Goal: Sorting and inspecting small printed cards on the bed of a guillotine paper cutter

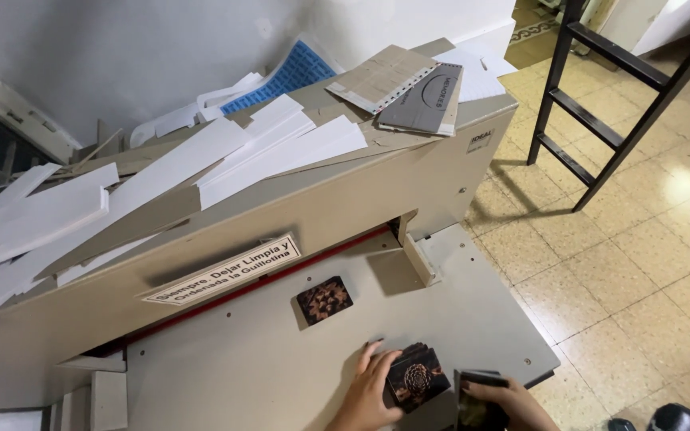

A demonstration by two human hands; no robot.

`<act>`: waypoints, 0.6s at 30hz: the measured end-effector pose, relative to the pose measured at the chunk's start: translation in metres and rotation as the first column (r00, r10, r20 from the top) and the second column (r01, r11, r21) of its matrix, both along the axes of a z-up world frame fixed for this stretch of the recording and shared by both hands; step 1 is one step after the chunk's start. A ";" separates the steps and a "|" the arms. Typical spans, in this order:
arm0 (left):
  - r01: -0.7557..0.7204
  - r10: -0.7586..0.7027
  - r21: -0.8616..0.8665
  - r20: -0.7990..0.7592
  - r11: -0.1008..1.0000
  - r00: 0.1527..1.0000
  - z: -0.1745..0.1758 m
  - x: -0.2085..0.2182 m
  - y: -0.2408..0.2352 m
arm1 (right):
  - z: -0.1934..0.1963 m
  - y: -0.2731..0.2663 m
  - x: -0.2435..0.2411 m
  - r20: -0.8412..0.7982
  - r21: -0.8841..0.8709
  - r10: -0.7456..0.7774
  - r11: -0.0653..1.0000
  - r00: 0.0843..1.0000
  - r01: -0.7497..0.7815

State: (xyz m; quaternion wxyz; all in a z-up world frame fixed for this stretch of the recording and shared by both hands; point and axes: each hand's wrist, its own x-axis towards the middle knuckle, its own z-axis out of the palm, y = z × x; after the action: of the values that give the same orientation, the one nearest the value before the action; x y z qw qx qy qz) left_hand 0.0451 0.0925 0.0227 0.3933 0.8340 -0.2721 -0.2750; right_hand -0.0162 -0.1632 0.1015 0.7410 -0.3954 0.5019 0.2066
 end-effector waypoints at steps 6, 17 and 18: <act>0.106 -0.059 0.219 -0.210 0.970 0.976 0.062 0.009 0.006 | -0.101 0.011 0.039 0.263 -0.313 0.383 0.902 0.885 -0.297; -0.183 0.199 0.219 -0.052 0.958 0.979 -0.017 -0.012 -0.008 | -0.070 0.035 0.070 0.193 -0.506 0.689 0.680 0.699 -0.531; -0.233 0.226 0.129 0.062 0.964 0.972 -0.026 -0.012 -0.013 | -0.053 0.031 0.062 0.296 -0.362 0.474 0.859 0.829 -0.362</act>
State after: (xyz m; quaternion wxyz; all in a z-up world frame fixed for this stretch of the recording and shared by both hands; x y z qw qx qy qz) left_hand 0.0329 0.0795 -0.0030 0.3586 0.8909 -0.1636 -0.2257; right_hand 0.0454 -0.1318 0.0487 0.6925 -0.6328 0.2754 0.2102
